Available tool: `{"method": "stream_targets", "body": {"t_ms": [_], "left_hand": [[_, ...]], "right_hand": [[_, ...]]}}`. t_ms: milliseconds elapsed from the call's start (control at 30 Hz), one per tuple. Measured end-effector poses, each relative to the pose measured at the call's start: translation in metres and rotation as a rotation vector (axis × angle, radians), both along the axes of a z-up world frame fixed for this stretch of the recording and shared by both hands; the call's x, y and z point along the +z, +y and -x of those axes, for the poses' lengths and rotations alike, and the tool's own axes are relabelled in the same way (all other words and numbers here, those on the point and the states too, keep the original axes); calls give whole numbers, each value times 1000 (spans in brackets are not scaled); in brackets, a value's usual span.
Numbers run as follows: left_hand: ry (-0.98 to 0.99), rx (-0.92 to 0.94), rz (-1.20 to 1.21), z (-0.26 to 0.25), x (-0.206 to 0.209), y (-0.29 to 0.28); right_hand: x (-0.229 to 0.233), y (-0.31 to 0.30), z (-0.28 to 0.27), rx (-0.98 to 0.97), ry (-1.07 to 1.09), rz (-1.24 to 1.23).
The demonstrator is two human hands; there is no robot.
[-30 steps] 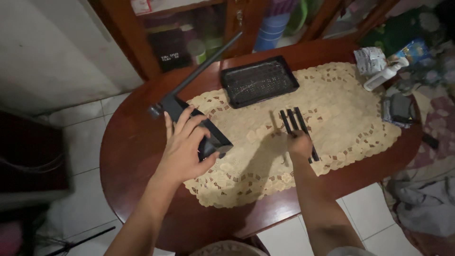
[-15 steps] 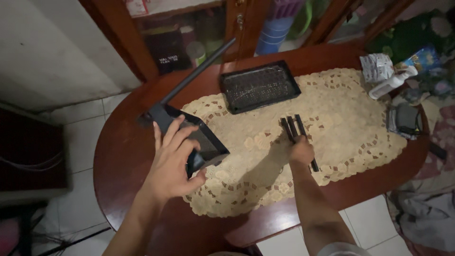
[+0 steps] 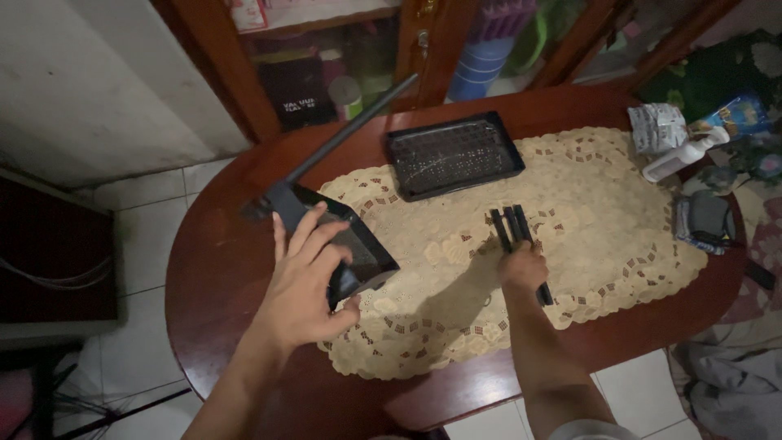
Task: The person disassembles a small black plastic stand on a table. They remove the legs and feet one by one, placing them on the table, and then set the main tray aside.
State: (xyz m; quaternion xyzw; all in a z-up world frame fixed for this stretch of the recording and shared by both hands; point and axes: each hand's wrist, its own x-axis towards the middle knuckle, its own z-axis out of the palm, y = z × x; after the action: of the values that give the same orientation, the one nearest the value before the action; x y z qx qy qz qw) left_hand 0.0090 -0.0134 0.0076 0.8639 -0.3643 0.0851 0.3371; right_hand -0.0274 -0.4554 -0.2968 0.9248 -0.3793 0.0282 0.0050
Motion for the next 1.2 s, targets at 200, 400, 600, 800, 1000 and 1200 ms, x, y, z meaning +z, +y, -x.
{"method": "stream_targets", "body": {"t_ms": [200,400,600,800,1000,1200], "left_hand": [[15,-3,29,2,0,1],[-5,-16,116,7,1,4],[34,7,141,10,5,5],[71,1,278,13,-1,15],[-177,257,390,0,-11,25],[-14,549,205,-45,-2,49]], "right_hand": [[41,35,-11,100,-430,16],[130,112,-78,144,-493,-1085],[237,214,-120,306,-633,-1634],[280,271,-157,241,-683,-1768],[279,289,-173,252,-727,-1945],[282,294,-166,196,-755,-1908]]}}
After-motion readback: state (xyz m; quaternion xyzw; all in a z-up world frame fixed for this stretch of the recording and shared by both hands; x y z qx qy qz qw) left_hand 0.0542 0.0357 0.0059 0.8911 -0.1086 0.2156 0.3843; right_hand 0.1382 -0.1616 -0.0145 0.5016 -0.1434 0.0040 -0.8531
